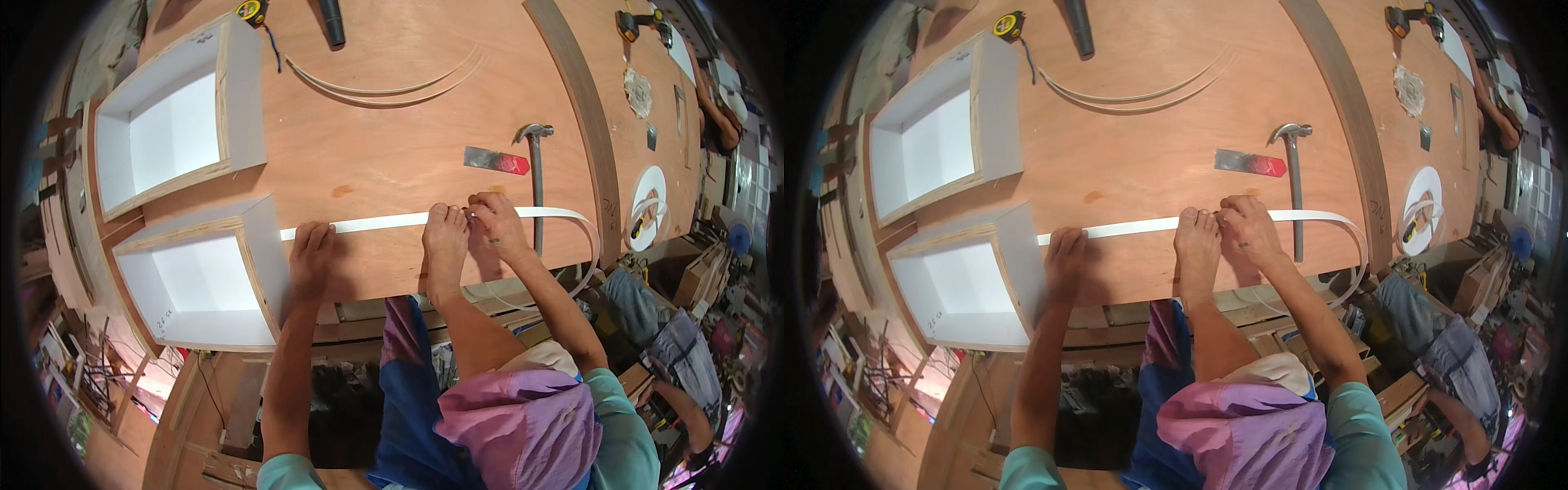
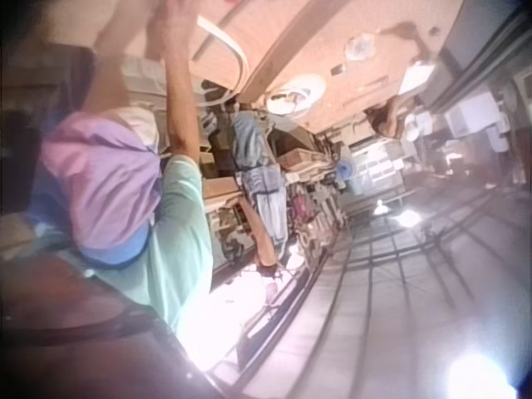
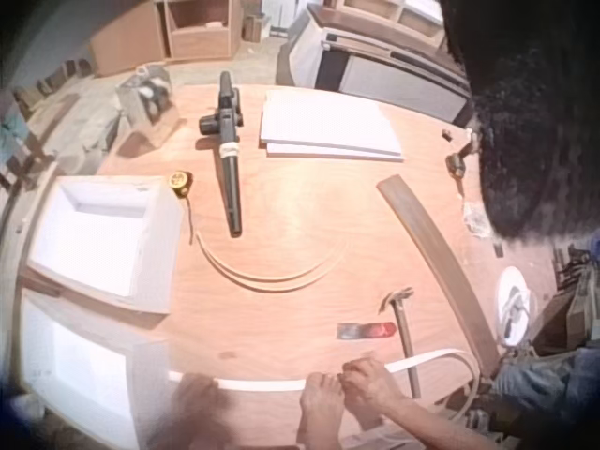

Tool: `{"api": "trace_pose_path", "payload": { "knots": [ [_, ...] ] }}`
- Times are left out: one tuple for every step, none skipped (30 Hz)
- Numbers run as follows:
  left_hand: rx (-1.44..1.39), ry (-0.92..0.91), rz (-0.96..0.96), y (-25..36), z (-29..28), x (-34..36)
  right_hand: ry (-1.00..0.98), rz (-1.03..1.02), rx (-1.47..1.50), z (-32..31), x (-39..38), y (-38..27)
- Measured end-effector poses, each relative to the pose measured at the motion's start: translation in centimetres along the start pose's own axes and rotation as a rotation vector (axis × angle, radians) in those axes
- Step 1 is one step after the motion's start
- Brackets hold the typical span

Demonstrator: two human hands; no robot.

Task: The person applies white edge banding to the edges of wooden drawer boxes. They use a red plastic tool to press the banding and a hammer to tap it into place, then trim the excess with a utility knife.

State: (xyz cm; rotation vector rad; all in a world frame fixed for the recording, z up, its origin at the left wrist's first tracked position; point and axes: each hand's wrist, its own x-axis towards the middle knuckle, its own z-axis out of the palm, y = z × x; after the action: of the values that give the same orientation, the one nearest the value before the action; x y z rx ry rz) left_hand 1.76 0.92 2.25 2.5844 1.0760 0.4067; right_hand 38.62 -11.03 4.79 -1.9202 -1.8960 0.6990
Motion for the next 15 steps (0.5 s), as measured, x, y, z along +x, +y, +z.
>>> {"api": "trace_pose_path", "payload": {
  "knots": [
    [-0.008,0.011,0.0,-0.2,0.2,-0.2,0.013,0.011,0.025,0.6,-0.2,-0.2],
    [-0.015,0.022,-0.001,-0.3,0.5,-0.5,0.006,0.017,0.009,0.9,-0.5,-0.3],
    [-0.019,0.031,-0.006,-0.2,0.4,-0.5,0.031,0.009,-0.006,1.2,-0.7,-0.4],
    [-0.02,0.022,-0.014,-0.2,0.4,-0.4,0.054,0.0,-0.022,1.4,-0.8,-0.5],
    [-0.021,0.013,-0.022,0.0,0.4,-0.4,0.078,-0.009,-0.038,1.6,-0.9,-0.5],
    [-0.021,0.004,-0.032,0.1,0.3,-0.3,0.089,-0.026,-0.027,1.8,-1.1,-0.4],
    [-0.118,0.021,-0.139,0.2,0.6,-0.6,0.101,-0.044,-0.018,2.0,-1.3,-0.2],
    [-0.214,0.038,-0.246,0.1,1.1,-1.0,0.114,-0.062,-0.008,2.2,-1.4,0.0],
    [-0.316,0.055,-0.353,0.3,1.3,-0.7,0.101,-0.052,-0.004,2.2,-1.3,0.2],
    [-0.274,0.051,-0.319,0.4,1.2,-0.6,0.088,-0.041,0.001,2.4,-1.1,0.4],
    [-0.232,0.048,-0.284,0.4,0.9,-0.6,0.076,-0.031,0.005,2.5,-1.1,0.4],
    [-0.191,0.049,-0.246,0.6,0.6,-0.3,0.097,-0.022,0.01,2.5,-1.1,0.3],
    [-0.176,0.047,-0.234,0.8,0.5,-0.1,0.119,-0.013,0.015,2.6,-1.1,0.1],
    [-0.162,0.046,-0.223,0.9,0.3,0.1,0.14,-0.004,0.019,2.6,-1.1,-0.1],
    [-0.143,0.043,-0.215,1.1,0.1,0.1,0.174,0.013,0.03,2.7,-1.1,-0.3]
  ]
}}
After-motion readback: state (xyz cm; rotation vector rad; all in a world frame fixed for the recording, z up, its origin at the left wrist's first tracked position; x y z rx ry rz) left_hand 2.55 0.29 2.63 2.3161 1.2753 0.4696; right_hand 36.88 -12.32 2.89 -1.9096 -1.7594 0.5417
